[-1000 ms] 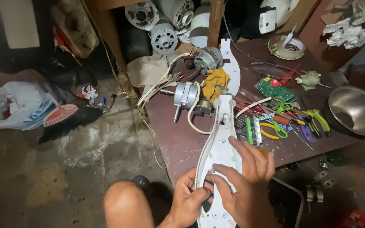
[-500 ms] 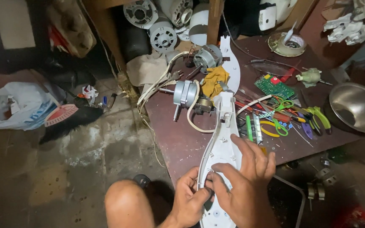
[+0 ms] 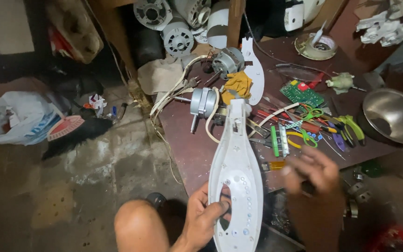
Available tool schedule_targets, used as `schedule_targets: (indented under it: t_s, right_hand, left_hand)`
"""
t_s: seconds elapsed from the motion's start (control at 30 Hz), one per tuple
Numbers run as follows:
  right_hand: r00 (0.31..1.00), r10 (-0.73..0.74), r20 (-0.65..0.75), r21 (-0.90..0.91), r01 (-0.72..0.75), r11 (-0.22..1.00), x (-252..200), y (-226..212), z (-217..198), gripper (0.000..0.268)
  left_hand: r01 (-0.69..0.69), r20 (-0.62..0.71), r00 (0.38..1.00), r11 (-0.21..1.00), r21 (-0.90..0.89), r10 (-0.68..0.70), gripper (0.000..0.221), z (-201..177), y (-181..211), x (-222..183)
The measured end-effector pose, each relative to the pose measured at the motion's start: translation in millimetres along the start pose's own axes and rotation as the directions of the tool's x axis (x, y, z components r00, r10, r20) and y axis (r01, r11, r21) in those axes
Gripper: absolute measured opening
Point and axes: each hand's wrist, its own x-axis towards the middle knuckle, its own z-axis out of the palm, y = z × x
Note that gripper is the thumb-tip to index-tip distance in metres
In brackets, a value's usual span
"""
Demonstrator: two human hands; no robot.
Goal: Searching through a tray of various screws and small metal components to find and fit the correct parts into a plastic appliance housing.
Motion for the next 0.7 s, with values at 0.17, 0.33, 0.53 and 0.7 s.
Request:
schedule_targets:
  t_s: [0.17, 0.33, 0.53, 0.7]
  right_hand:
    - [0.905, 0.388, 0.176, -0.108, -0.374, 0.921, 29, 54, 26, 0.045]
    - [0.853, 0.429, 0.298, -0.216, -0.377, 0.901, 46, 65, 50, 0.066]
    - [0.825, 0.446, 0.347, -0.249, -0.378, 0.892, 58, 59, 58, 0.06]
    - [0.827, 0.45, 0.337, -0.22, -0.395, 0.892, 58, 55, 58, 0.053]
  left_hand:
    - [0.004, -0.139, 0.99, 0.999, 0.047, 0.002, 0.028, 3, 2, -1]
    - [-0.163, -0.101, 0.98, 0.983, 0.079, 0.17, 0.04, -2, -8, 4]
    - [-0.231, -0.074, 0.971, 0.973, -0.032, 0.228, 0.064, -2, -10, 7]
    - [-0.313, -0.032, 0.949, 0.949, 0.028, 0.314, 0.079, -8, -14, 13]
